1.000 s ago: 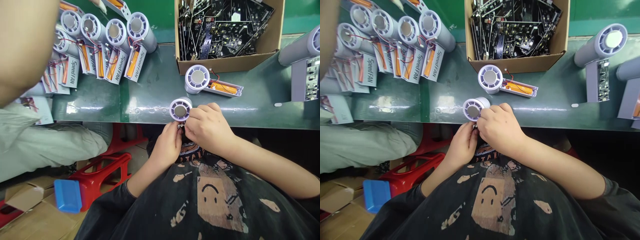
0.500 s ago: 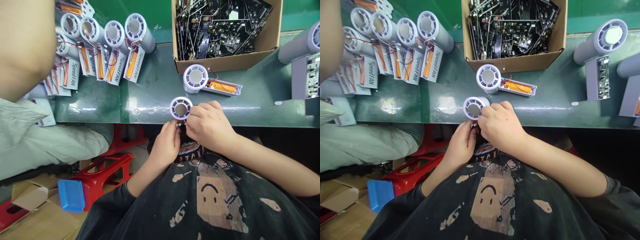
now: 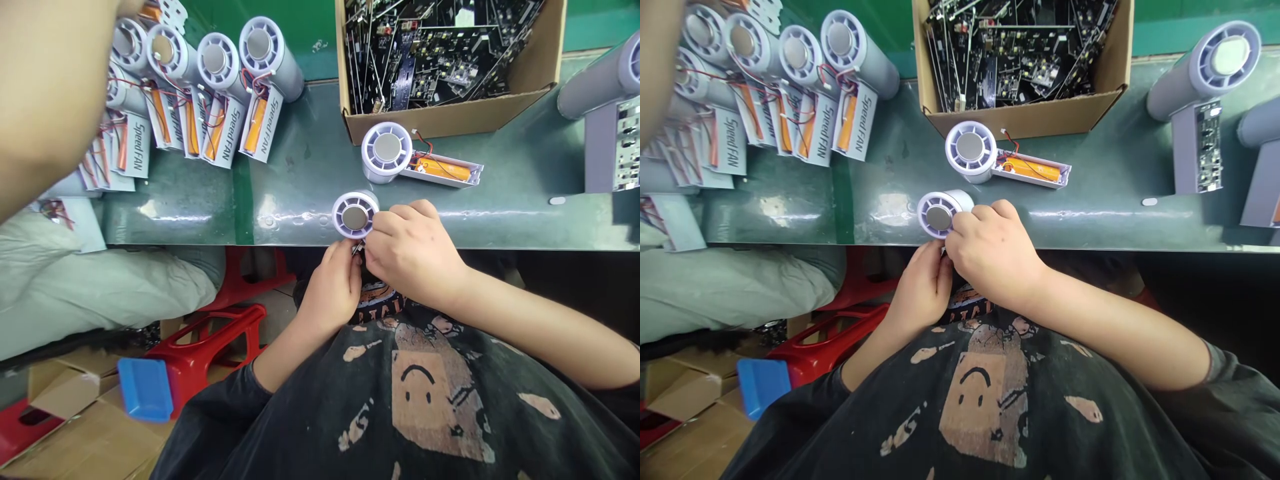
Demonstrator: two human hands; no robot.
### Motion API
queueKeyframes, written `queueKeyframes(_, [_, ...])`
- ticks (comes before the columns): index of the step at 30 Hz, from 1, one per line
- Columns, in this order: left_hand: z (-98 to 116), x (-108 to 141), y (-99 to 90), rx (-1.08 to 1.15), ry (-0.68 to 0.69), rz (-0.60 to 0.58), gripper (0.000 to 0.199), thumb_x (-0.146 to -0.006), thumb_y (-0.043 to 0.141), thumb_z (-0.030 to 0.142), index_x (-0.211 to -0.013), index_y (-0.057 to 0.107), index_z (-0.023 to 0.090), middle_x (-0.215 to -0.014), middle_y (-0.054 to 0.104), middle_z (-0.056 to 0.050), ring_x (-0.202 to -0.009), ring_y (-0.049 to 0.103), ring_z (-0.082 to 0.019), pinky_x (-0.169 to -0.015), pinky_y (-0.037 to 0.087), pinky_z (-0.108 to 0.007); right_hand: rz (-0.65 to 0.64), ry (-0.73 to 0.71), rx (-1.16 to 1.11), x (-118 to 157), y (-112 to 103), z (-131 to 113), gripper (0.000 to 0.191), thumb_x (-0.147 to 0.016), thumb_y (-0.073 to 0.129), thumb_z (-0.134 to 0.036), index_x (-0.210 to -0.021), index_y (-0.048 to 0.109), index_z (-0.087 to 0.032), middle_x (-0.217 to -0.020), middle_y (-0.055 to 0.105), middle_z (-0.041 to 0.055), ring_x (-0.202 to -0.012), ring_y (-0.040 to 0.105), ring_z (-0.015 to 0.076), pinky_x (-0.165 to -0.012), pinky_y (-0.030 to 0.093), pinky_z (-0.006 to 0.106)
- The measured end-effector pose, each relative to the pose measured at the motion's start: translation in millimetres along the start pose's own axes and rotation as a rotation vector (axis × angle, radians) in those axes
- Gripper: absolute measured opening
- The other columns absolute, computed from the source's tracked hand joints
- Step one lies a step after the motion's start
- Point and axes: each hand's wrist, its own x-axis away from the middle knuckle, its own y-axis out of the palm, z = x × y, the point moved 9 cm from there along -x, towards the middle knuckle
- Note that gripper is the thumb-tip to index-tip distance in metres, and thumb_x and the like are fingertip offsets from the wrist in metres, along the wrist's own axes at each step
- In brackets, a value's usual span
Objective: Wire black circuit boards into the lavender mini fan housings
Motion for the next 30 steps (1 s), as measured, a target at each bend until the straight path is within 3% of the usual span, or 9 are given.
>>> queueKeyframes(5, [-1, 0, -0.4, -0.070, -0.009, -0.009, 0.029, -0.096, 0.035, 0.017, -0.115, 0.056, 0.011, -0.097, 0.067, -0.015, -0.089, 0.064, -0.027, -0.074, 0.054, -0.040, 0.044, -0.046, 0.008, 3, 1, -3, 0.026, -0.090, 0.056, -0.016, -0.064, 0.058, -0.018, -0.071, 0.056, 0.0035, -0.067, 0.039, 0.0191, -0.065, 0.018, 0.035])
queueKeyframes(10, [2, 1, -0.3, 0.022, 0.048, -0.020, 0.027, -0.097, 0.036, 0.016, -0.115, 0.056, 0.013, -0.106, 0.069, -0.013, -0.100, 0.066, -0.025, -0.085, 0.056, -0.038, 0.105, -0.093, -0.051, 13, 4, 1, 0.030, -0.096, 0.052, -0.018, -0.067, 0.061, -0.018, -0.074, 0.058, 0.0029, -0.071, 0.042, 0.0190, -0.069, 0.022, 0.035])
queueKeyframes(17, [3, 3, 3.4, 0.045, 0.049, -0.029, 0.028, -0.096, 0.037, 0.019, -0.113, 0.058, 0.011, -0.106, 0.070, -0.015, -0.100, 0.067, -0.026, -0.085, 0.056, -0.038, 0.182, -0.124, -0.162, 18, 9, 4, 0.028, -0.098, 0.052, -0.020, -0.073, 0.065, -0.018, -0.075, 0.060, 0.0023, -0.072, 0.048, 0.0180, -0.070, 0.028, 0.033])
queueKeyframes(22, [-1, 4, 3.0, 0.216, 0.054, -0.014, 0.028, -0.097, 0.040, 0.024, -0.115, 0.059, 0.014, -0.110, 0.069, -0.012, -0.104, 0.065, -0.023, -0.091, 0.053, -0.036, 0.226, -0.142, -0.350, 21, -4, 19, 0.017, -0.096, 0.057, -0.027, -0.087, 0.068, -0.018, -0.079, 0.060, 0.0032, -0.075, 0.053, 0.0186, -0.070, 0.035, 0.033])
queueKeyframes(26, [-15, 8, 1.1, 0.415, -0.028, 0.031, 0.029, -0.096, 0.047, 0.032, -0.119, 0.059, 0.018, -0.107, 0.068, -0.010, -0.097, 0.065, -0.021, -0.089, 0.052, -0.036, 0.114, -0.172, -0.554, 28, -11, 37, 0.022, -0.093, 0.059, -0.030, -0.109, 0.066, -0.016, -0.089, 0.058, 0.0054, -0.080, 0.055, 0.0184, -0.072, 0.045, 0.032])
queueKeyframes(30, [-22, 10, 3.3, 0.575, -0.084, 0.028, 0.033, -0.095, 0.050, 0.044, -0.114, 0.061, 0.020, -0.099, 0.067, -0.009, -0.090, 0.063, -0.021, -0.084, 0.051, -0.036, -0.030, -0.189, -0.377, 32, 3, 37, 0.025, -0.097, 0.052, -0.026, -0.118, 0.065, -0.021, -0.095, 0.061, 0.0070, -0.083, 0.057, 0.0193, -0.074, 0.046, 0.034])
